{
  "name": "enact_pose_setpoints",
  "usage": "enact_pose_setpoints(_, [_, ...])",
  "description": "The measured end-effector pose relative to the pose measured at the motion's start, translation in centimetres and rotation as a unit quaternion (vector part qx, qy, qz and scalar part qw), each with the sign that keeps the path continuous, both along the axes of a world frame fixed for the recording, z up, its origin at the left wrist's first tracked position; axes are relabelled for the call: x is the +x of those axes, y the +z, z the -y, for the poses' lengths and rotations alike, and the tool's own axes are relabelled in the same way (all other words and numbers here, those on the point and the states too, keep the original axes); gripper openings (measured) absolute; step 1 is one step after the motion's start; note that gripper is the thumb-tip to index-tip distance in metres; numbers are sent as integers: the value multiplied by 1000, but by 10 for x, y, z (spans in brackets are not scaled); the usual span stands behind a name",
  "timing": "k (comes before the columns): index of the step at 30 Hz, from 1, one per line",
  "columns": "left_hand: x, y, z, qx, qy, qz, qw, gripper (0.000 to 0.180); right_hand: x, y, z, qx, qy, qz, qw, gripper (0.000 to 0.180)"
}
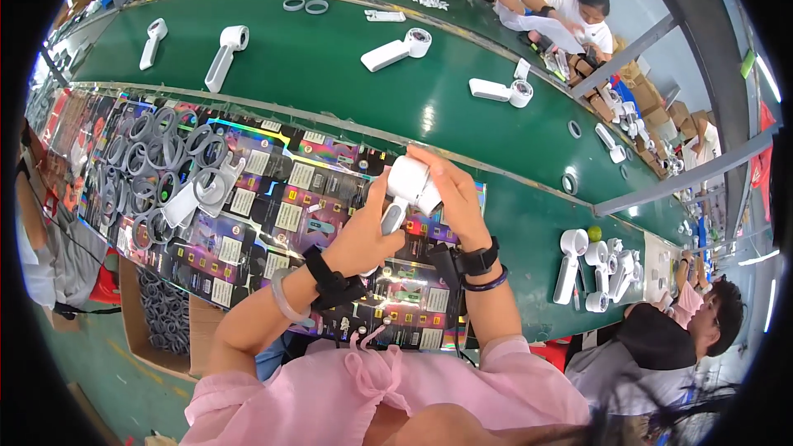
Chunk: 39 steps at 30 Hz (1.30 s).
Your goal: Assembling the components of small handheld electronic fans on a factory production line.
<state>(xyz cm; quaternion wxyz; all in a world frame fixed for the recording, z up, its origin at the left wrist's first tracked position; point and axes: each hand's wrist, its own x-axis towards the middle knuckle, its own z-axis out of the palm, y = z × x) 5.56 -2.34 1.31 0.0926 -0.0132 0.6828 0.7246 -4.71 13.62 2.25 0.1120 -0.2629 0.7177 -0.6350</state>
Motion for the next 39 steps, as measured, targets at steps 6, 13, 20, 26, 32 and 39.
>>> enact_pose_setpoints(6, [5, -14, -11, 30, -53, -49, 997, 83, -10, -16, 4, -34, 55, 96, 993, 45])
enact_pose_setpoints(13, [-2, -15, -10, 111, -65, 22, 991, 76, -18, -34, 19, 15, -55, 17, 998, 55])
enact_pose_setpoints(20, [-13, -13, 21, -55, -77, -2, 996, 55, -50, -26, 22, 38, -92, 46, 994, 62])
enact_pose_setpoints(26, [-69, 13, 126, 21, 20, 69, 997, 46, -65, -52, 7, 19, -78, -24, 996, 45])
enact_pose_setpoints(32, [-161, -3, 247, -85, 196, 153, 965, 35, -67, -62, 2, -3, -68, 2, 998, 21])
enact_pose_setpoints(39, [-218, -8, 329, -682, 19, 137, 718, 56, -68, -58, 4, 13, -83, 4, 996, 21])
